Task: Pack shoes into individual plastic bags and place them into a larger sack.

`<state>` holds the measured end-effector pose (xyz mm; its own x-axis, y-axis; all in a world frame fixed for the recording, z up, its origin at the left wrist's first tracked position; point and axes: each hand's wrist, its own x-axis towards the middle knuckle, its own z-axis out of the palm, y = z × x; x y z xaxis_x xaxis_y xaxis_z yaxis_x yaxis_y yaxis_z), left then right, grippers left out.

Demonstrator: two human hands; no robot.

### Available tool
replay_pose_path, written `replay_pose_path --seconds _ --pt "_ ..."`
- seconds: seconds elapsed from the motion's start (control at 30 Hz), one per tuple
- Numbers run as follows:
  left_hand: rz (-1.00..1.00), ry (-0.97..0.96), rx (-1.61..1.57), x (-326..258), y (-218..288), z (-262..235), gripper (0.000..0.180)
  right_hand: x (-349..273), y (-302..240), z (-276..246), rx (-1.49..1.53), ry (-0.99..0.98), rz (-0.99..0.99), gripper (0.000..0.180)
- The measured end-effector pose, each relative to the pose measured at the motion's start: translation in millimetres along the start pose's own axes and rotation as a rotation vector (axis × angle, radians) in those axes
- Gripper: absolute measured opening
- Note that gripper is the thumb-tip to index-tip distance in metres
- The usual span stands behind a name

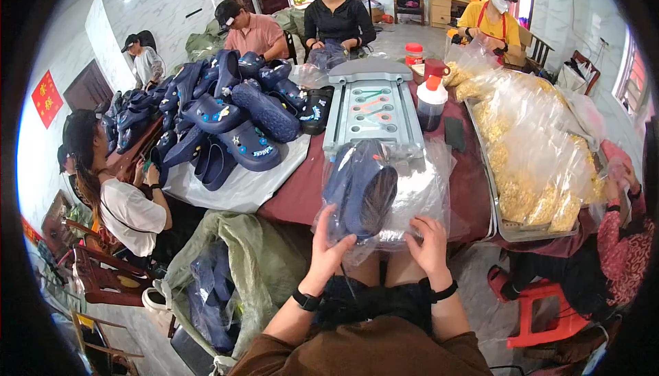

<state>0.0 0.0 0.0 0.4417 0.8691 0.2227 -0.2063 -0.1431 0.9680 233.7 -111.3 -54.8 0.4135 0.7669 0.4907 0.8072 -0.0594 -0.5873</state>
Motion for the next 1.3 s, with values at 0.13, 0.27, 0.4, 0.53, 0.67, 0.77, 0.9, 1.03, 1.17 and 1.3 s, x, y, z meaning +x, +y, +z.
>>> replay_pose_path --seconds 0.13,0.27,0.4,0.53,0.67,0.77,0.9,1.03,1.17,1.3 --pt "-0.151 0.121 -0.294 -0.8 35.5 -11.4 0.068 4.7 9.8 2.0 0.011 0.021 -0.03 0.03" --pt "-0.203 0.19 -0.238 -29.4 112.9 -32.3 0.067 -0.1 3.2 4.8 -0.002 0.03 -0.011 0.029" --pt "-0.07 0.271 -0.097 -61.2 166.0 -75.1 0.07 -0.7 7.4 6.5 -0.004 0.031 -0.004 0.029" --pt "0.11 0.392 0.114 -93.4 233.2 -110.0 0.073 -3.3 6.2 10.6 -0.011 0.04 -0.027 0.028" --pt "0.124 0.49 0.711 -125.3 276.7 -161.5 0.074 -4.1 8.5 9.3 -0.016 0.049 -0.03 0.029" --pt "0.095 0.481 0.79 -158.8 280.2 -213.6 0.074 -4.0 9.0 11.3 -0.007 0.039 -0.026 0.03" --pt "-0.151 0.486 0.943 -188.2 266.4 -256.6 0.071 -3.5 10.5 15.3 -0.033 0.068 -0.035 0.03" --pt "-0.368 0.276 0.914 -182.5 213.7 -285.8 0.073 -4.7 10.6 15.2 -0.053 0.078 -0.051 0.03" --pt "-0.365 0.012 0.831 -140.1 161.7 -284.1 0.077 -5.9 10.6 15.0 -0.045 0.085 -0.063 0.03" --pt "-0.402 -0.11 0.952 -115.8 114.4 -280.9 0.094 -6.2 9.7 17.3 -0.036 0.089 -0.077 0.029"
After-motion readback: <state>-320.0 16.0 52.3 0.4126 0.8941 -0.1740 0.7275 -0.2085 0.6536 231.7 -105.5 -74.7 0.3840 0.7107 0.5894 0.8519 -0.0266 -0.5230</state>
